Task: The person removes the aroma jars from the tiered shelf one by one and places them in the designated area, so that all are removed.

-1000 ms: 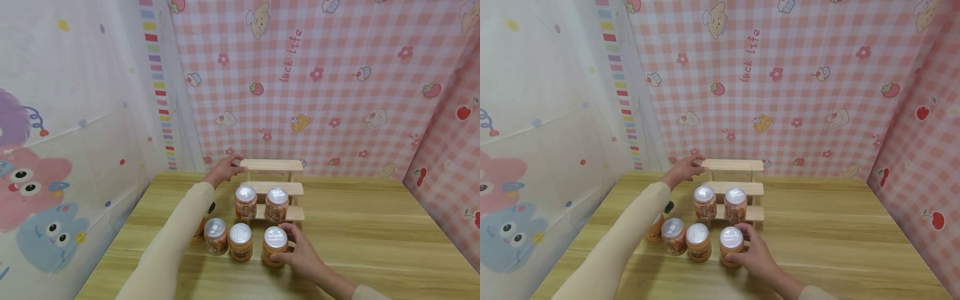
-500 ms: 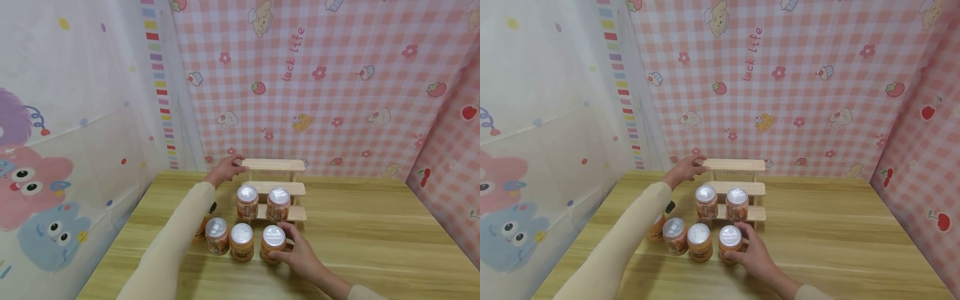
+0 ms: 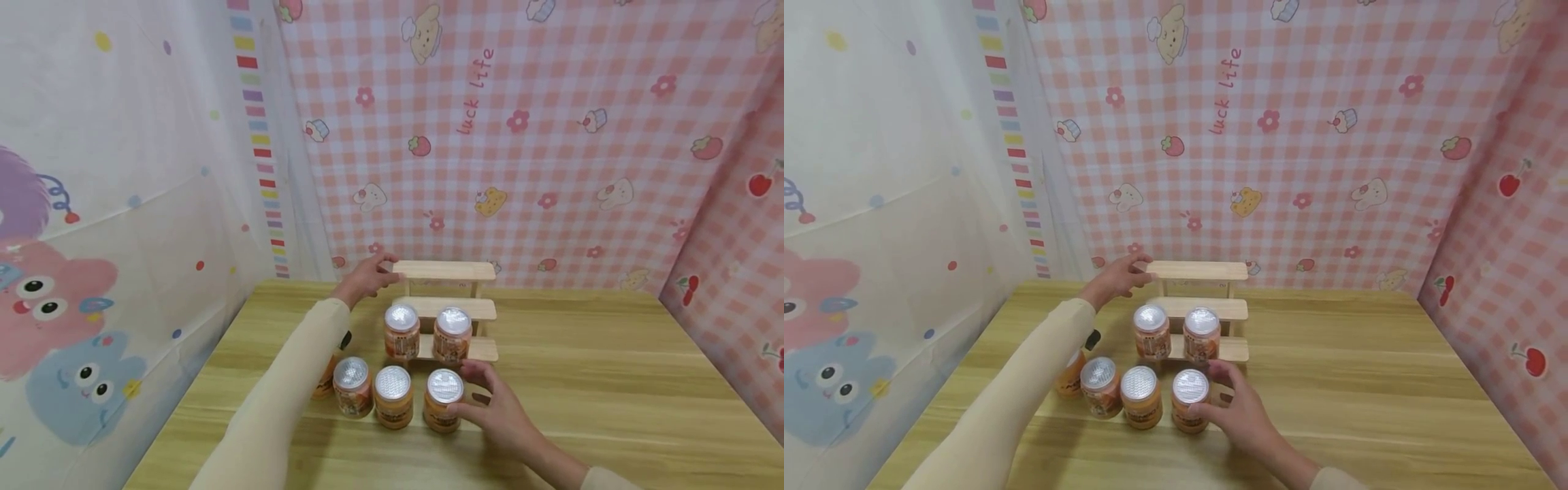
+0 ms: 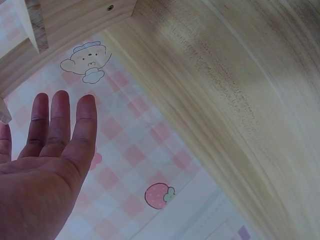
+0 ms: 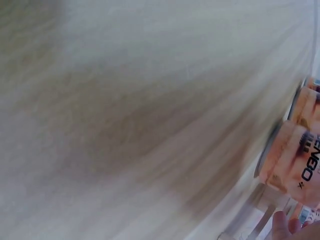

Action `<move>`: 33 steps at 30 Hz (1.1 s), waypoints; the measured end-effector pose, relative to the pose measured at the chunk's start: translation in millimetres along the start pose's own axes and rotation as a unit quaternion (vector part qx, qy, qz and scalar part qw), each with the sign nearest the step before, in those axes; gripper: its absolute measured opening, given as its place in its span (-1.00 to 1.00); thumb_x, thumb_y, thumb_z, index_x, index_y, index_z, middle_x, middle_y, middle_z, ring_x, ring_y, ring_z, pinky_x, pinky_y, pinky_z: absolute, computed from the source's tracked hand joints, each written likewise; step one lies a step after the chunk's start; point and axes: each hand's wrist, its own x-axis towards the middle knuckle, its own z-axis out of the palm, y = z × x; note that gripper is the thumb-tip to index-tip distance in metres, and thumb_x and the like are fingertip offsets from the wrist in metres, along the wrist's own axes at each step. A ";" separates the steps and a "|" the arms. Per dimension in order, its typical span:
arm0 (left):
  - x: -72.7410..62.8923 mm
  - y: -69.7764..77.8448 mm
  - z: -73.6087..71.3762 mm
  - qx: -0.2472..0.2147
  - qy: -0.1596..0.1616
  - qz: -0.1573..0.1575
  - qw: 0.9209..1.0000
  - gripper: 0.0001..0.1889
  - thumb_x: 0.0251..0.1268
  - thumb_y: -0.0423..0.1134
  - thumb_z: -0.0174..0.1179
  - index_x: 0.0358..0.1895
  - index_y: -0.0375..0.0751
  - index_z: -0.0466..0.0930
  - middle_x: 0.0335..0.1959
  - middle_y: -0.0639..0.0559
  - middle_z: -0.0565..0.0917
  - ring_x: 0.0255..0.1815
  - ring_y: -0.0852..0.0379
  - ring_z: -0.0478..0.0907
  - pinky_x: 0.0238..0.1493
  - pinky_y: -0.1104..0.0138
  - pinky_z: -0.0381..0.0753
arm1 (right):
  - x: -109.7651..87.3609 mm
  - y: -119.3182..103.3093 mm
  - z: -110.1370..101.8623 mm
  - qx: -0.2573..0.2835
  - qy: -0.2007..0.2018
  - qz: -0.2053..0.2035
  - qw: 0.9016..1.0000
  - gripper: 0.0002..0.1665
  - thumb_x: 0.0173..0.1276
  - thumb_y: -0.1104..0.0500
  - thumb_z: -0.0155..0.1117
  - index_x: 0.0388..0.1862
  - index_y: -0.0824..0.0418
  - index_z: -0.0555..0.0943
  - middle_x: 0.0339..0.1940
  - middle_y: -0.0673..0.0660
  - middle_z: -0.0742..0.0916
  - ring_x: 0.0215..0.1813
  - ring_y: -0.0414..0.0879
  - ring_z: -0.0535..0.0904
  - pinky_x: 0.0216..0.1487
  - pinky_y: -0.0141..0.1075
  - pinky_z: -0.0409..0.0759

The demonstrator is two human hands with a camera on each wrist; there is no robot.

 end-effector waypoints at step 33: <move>1.3 -2.2 0.9 -0.005 -0.003 -0.002 1.000 -0.54 0.42 -0.06 0.22 0.32 0.01 0.39 0.15 -0.20 0.55 0.12 -0.14 0.51 0.00 0.03 0.55 | 47.4 -26.9 -34.5 -0.043 0.029 -0.038 0.998 -0.07 0.22 0.22 0.49 0.49 0.27 0.23 0.40 0.34 0.42 0.41 0.24 0.32 0.32 0.14 0.36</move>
